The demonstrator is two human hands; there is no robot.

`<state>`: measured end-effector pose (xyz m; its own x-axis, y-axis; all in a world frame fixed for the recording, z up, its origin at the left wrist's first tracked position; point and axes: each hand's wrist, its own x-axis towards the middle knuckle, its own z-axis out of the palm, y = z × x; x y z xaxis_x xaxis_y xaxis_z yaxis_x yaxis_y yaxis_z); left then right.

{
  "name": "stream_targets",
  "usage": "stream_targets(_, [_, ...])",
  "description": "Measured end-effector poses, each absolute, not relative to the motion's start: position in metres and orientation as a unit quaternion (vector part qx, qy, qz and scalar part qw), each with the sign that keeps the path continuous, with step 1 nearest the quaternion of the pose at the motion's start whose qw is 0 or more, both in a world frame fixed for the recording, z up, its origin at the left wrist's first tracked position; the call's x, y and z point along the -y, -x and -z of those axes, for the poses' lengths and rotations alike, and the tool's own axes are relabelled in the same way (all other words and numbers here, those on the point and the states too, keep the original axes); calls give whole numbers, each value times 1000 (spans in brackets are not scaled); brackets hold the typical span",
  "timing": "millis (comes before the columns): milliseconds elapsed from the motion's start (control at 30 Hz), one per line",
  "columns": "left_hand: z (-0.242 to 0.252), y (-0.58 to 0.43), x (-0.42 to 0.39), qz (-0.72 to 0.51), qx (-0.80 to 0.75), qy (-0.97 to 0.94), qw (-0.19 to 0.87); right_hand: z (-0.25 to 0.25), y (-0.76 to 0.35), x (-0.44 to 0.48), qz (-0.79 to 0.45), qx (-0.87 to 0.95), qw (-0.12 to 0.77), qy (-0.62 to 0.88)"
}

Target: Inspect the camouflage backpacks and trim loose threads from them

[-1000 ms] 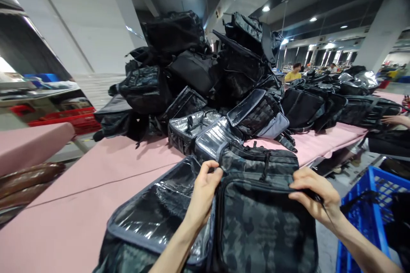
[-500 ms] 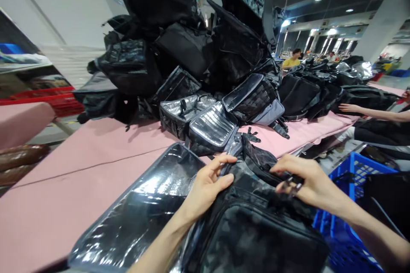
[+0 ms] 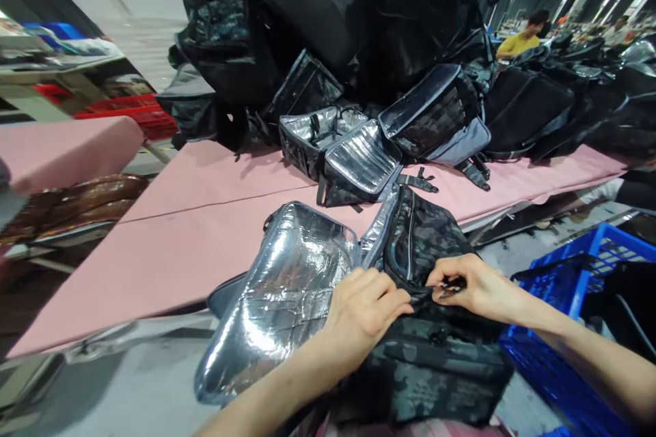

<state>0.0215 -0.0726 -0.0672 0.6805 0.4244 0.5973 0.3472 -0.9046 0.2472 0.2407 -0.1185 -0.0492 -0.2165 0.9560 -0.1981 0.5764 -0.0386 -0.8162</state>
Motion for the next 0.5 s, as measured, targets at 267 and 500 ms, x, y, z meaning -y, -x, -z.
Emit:
stream_targets(267, [79,-27,87,-292,-172,-941,22,57,-245,129,-476,583,238,613])
stream_targets(500, [60,-25,86,-119,-119,-985,-22,61,-243,134,-438,610,244,613])
